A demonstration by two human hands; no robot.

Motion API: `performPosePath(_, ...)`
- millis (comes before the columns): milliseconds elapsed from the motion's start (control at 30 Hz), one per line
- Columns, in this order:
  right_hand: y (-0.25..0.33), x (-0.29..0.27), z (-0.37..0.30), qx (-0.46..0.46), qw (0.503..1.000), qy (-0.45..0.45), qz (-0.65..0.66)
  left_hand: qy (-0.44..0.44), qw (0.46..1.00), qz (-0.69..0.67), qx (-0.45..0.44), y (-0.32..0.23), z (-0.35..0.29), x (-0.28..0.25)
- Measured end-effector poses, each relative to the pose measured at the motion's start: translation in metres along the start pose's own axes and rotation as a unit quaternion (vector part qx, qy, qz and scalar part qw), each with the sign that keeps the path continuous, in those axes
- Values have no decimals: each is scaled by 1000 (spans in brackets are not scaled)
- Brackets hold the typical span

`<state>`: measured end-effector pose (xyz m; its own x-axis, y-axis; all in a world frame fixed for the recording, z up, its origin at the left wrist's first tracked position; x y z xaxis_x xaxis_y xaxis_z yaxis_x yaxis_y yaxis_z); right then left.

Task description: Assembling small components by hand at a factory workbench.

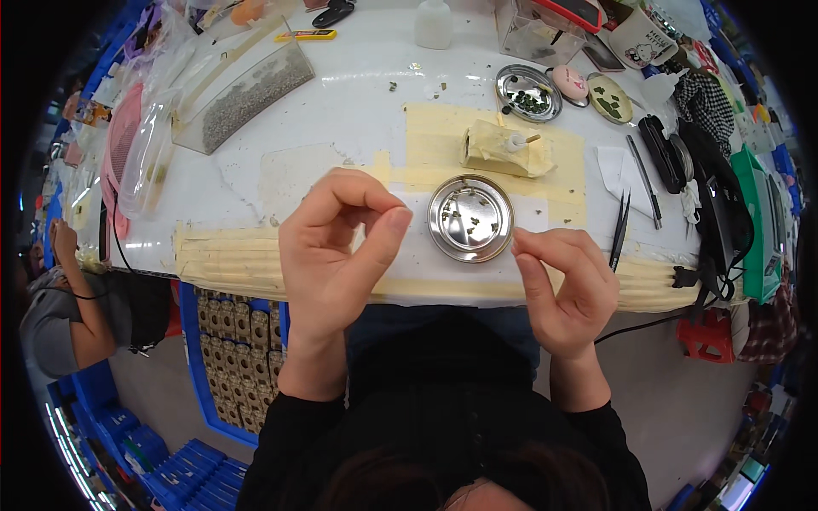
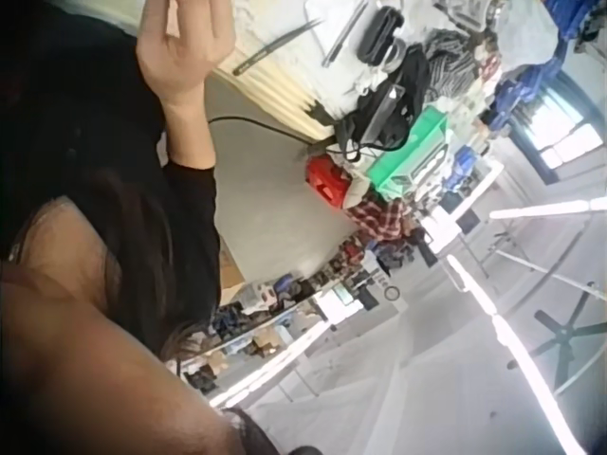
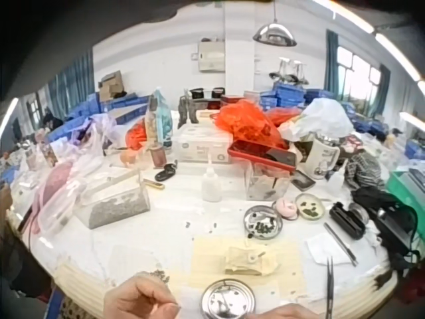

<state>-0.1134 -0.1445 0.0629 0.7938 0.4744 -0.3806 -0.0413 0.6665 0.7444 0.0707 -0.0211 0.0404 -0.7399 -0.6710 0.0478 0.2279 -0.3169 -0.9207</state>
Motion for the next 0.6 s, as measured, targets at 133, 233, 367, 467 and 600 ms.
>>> performPosePath(133, 17, 19, 12, -38, 999, 14, 3, 17, 920, -348, -181, 34, -5, 40)
performPosePath(233, 20, 22, 21, -56, 998, -6, 0, 20, 875, -425, -229, 44, -6, 56)
performPosePath(367, 18, 22, 25, -74, 997, -25, -13, 45, 866, -438, -237, 48, -4, 61)
performPosePath(467, 16, 21, 26, -71, 996, -40, -27, 44, 870, -429, -238, 49, -4, 63)
performPosePath(600, 17, 23, 29, -99, 992, -58, -45, 40, 871, -434, -228, 50, -4, 63)
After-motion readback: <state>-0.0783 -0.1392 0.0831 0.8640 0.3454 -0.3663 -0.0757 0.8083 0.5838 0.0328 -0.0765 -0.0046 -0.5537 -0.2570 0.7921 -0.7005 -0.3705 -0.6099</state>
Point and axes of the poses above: each hand's wrist, its own z-axis towards the middle knuckle, its own x-axis out of the palm, y = z × x, the point moved 8 cm from there along z, towards the middle knuckle, and after that the axes turned 6 degrees about x, right-handed, at the moved point
